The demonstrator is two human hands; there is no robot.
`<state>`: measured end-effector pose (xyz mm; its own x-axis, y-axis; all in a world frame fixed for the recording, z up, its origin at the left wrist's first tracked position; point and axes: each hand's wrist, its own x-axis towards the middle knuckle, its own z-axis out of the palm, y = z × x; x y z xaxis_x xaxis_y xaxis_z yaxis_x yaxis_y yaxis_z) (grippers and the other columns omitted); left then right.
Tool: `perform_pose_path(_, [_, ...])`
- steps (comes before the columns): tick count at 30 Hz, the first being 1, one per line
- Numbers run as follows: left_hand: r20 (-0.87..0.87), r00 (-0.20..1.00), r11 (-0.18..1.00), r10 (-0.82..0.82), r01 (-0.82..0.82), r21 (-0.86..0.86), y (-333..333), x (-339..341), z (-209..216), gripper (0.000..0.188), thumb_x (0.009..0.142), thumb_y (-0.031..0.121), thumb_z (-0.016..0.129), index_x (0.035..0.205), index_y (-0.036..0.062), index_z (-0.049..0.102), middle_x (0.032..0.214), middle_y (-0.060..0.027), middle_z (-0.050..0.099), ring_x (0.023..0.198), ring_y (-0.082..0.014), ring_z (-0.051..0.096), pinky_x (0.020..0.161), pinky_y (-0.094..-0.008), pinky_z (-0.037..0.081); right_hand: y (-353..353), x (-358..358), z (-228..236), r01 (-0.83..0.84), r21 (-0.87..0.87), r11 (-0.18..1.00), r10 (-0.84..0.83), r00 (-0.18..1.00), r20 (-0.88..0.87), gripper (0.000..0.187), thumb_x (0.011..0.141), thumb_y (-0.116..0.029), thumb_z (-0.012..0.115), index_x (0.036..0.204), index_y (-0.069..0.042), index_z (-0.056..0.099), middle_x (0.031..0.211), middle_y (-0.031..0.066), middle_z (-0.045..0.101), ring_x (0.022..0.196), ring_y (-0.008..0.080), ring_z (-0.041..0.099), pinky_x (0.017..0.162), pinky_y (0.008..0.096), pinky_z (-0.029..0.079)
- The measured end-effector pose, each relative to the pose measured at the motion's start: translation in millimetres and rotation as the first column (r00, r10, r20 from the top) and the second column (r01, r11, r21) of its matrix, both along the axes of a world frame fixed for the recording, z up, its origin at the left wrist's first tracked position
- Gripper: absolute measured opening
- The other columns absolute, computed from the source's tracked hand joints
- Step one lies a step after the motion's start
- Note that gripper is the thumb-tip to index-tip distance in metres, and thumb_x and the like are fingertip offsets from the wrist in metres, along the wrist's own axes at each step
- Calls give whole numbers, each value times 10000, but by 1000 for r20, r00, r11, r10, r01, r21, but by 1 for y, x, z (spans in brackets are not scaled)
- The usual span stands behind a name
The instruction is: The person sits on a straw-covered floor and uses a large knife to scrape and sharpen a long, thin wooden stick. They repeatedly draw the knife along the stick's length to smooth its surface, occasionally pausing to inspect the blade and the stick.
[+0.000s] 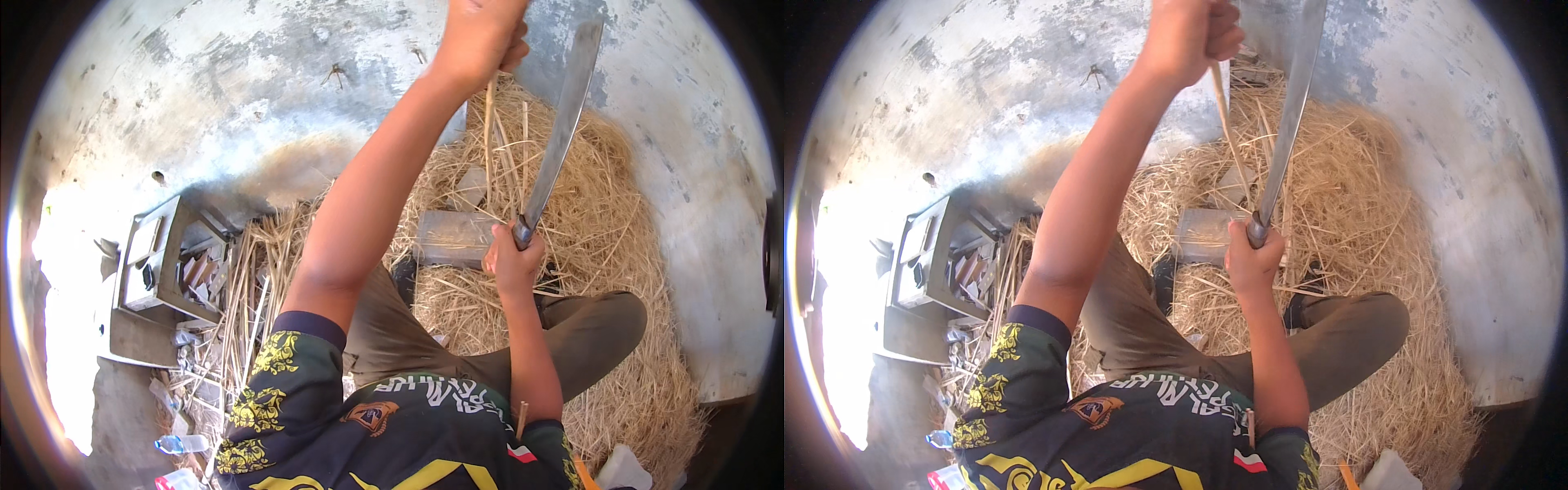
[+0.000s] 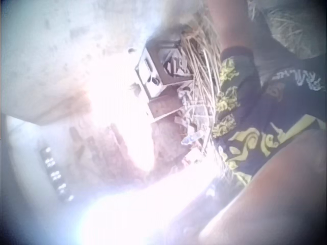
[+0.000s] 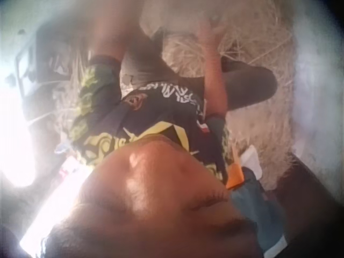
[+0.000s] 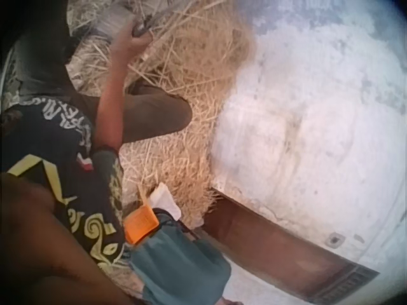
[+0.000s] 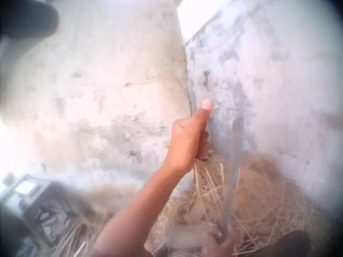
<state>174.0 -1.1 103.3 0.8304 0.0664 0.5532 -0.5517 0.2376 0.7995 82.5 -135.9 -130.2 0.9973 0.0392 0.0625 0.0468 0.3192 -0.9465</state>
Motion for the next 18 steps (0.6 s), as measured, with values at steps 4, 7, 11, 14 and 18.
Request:
perform_pose_path(4, [57,994,985,92,-99,140,2,4,-38,635,915,426,750,523,168,323,470,31,359,400,-79,348,398,-279,265,-19,18,-73,-297,-372,879,121,895,-430,220,850,-69,659,685,-13,525,466,49,446,356,155,424,364,342,343])
perform_pose_path(7, [98,992,973,78,-97,209,-1,12,-27,602,923,431,740,546,181,343,481,42,352,400,-79,330,397,-285,249,-28,18,-106,-259,-468,845,-5,871,-491,206,826,-75,671,687,-9,535,470,56,439,363,162,417,368,348,324])
perform_pose_path(11, [88,996,985,-27,12,172,8,-1,18,572,963,496,662,585,210,341,491,64,307,402,-83,280,398,-288,212,-32,5,-83,-251,-255,934,87,851,-518,199,821,-80,674,690,-20,536,485,39,430,362,155,402,365,351,331])
perform_pose_path(14, [83,967,970,-240,235,56,10,-5,53,538,1008,501,513,614,224,275,506,59,237,417,-107,223,411,-296,186,-35,0,-63,-138,-204,969,38,902,-429,210,824,-96,685,693,-30,535,507,19,450,356,132,410,344,330,336])
perform_pose_path(18, [61,980,981,-190,191,-12,34,-15,60,445,1009,405,418,638,216,260,520,50,214,426,-123,198,418,-308,174,-18,-23,16,-102,-141,985,56,954,-295,245,862,-88,670,686,-74,501,486,-5,414,349,103,381,348,300,319])
